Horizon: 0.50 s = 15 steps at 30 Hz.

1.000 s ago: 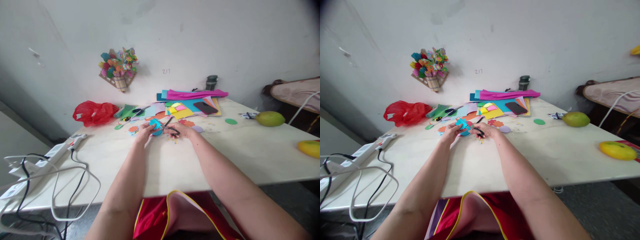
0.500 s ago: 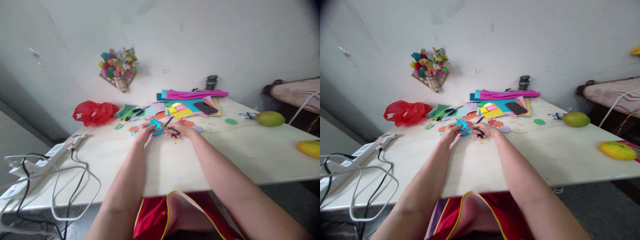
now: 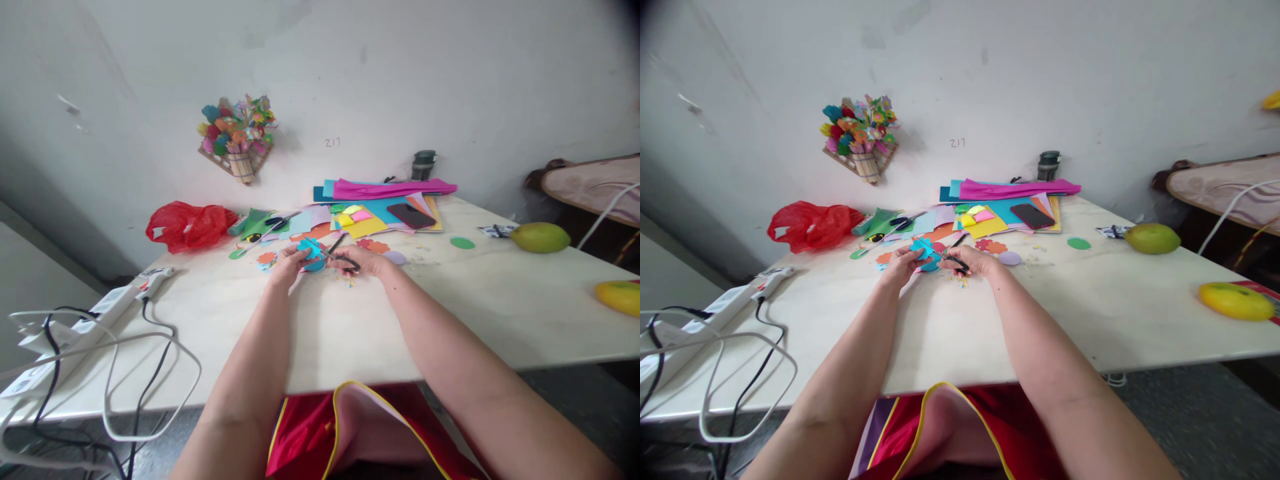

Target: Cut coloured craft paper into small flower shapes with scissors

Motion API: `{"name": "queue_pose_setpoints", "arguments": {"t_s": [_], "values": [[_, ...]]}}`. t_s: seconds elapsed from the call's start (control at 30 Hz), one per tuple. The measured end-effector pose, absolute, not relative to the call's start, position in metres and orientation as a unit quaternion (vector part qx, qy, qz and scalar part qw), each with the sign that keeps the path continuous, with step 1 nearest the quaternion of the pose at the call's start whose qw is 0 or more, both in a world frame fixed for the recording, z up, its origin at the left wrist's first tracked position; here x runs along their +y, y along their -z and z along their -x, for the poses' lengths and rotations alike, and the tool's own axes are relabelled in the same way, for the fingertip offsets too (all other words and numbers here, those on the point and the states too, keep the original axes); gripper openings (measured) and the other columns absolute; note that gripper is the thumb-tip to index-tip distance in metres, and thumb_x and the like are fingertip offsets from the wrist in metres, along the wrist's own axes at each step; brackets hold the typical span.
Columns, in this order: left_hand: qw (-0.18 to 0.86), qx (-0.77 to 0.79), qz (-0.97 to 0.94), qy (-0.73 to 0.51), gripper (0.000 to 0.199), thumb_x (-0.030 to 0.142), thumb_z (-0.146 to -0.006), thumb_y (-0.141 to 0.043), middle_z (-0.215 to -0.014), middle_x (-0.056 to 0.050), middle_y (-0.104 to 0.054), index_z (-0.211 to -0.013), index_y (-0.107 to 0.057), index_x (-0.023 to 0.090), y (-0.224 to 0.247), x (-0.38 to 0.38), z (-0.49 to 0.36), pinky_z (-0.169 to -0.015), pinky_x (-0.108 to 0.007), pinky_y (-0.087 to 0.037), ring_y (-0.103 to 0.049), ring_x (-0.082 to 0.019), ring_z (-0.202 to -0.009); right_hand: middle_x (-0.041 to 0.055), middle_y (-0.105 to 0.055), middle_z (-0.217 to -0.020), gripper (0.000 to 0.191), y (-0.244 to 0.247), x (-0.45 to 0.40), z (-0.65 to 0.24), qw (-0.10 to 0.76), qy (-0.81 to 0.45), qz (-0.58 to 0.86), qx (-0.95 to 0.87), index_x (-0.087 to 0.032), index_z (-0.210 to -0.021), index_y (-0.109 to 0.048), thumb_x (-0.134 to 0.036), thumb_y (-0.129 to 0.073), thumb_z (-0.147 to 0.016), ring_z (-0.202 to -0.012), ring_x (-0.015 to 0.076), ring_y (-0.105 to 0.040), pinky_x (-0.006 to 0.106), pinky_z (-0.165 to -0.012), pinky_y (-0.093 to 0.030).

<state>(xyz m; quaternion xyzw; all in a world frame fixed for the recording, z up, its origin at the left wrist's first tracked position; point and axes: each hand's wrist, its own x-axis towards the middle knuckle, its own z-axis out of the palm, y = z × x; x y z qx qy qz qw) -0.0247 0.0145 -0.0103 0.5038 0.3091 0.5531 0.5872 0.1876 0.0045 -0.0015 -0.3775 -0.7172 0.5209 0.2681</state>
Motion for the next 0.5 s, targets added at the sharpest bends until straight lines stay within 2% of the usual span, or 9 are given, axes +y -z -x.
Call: {"name": "queue_pose_setpoints", "arguments": {"t_s": [0.3,0.5], "values": [[0.587,0.305,-0.497,-0.561,0.032,0.032,-0.050,-0.087,-0.070,-0.005,-0.069,-0.068,-0.069,0.012,0.0072,0.0112,0.0235,-0.083,-0.042,-0.056,-0.068,-0.020,-0.072,-0.0017,-0.057,-0.050,0.018,-0.0023,-0.0006,-0.1833,0.279,-0.549,0.400,-0.679,-0.015,-0.078,-0.059,-0.032,-0.064,-0.081,-0.040,0.0070,-0.050,0.016,-0.032,-0.027],[0.588,0.304,-0.494,-0.564,0.032,0.031,-0.051,-0.086,-0.070,-0.005,-0.068,-0.069,-0.068,0.012,0.0068,0.0108,0.0229,-0.083,-0.042,-0.056,-0.068,-0.020,-0.072,-0.0031,-0.057,-0.050,0.021,0.0001,0.0003,-0.1824,0.280,-0.520,0.393,-0.705,-0.016,-0.079,-0.059,-0.034,-0.070,-0.077,-0.037,0.0068,-0.047,0.016,-0.031,-0.027]]}}
